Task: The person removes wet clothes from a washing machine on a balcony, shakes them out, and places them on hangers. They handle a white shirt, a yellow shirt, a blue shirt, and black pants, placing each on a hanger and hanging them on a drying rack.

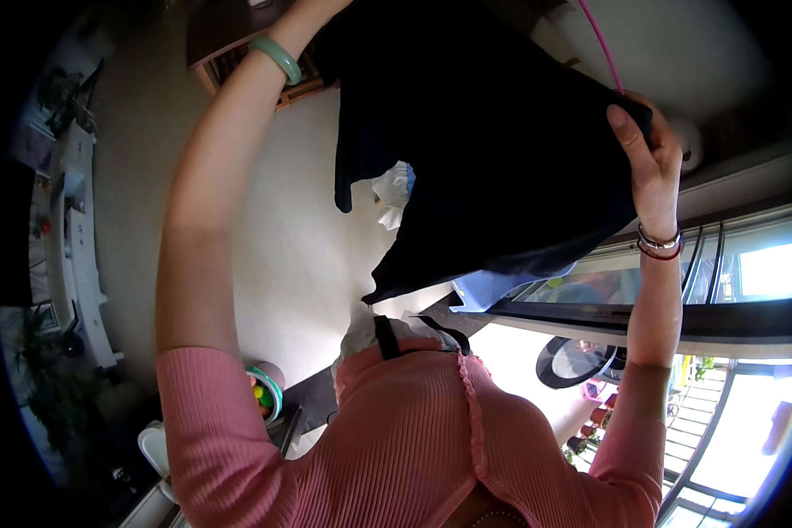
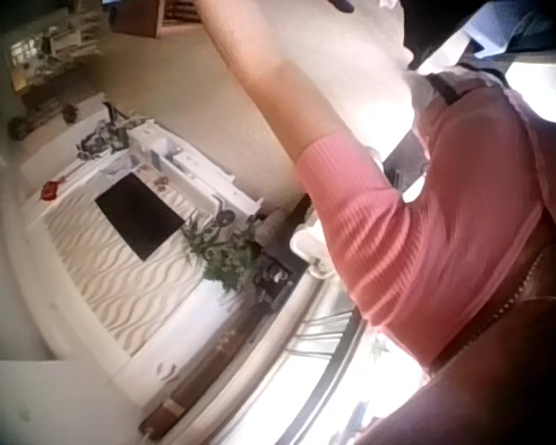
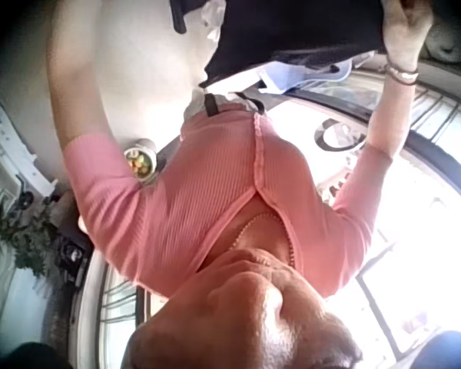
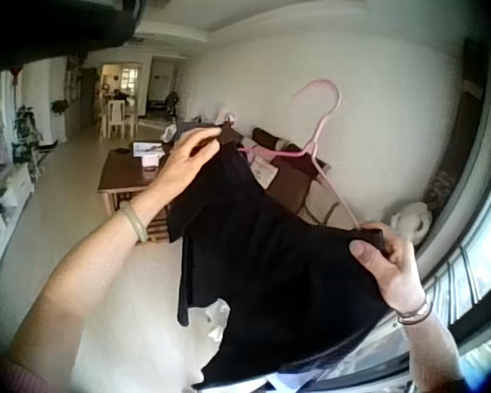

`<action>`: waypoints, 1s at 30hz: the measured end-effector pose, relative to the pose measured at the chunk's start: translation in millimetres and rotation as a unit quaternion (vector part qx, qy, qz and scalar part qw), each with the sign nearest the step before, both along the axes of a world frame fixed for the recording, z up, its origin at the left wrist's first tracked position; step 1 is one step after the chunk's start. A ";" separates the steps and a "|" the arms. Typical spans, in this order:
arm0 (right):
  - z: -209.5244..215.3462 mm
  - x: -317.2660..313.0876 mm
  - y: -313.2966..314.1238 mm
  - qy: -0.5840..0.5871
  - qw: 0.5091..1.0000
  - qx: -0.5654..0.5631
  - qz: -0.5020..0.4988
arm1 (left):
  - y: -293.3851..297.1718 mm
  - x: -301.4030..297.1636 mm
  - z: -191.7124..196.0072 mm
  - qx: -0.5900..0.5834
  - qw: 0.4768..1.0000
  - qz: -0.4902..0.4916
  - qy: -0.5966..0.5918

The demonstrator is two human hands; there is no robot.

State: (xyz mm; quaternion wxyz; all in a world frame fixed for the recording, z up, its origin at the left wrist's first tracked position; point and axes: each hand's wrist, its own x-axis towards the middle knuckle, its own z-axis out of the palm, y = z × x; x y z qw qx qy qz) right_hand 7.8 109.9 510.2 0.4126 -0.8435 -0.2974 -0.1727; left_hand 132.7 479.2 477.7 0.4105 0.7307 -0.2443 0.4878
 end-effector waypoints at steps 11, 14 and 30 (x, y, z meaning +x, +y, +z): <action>-63.7 29.7 89.9 -0.003 0.999 0.026 0.037 | -40.6 -180.3 -412.5 -0.690 0.529 -0.023 0.494; -79.7 37.4 106.2 -0.013 0.999 0.018 0.024 | -117.8 -246.0 -464.9 -0.761 0.307 -0.121 0.559; -153.9 109.1 46.5 0.033 0.986 0.142 -0.080 | -189.1 -103.8 -474.5 -0.877 0.234 -0.173 0.382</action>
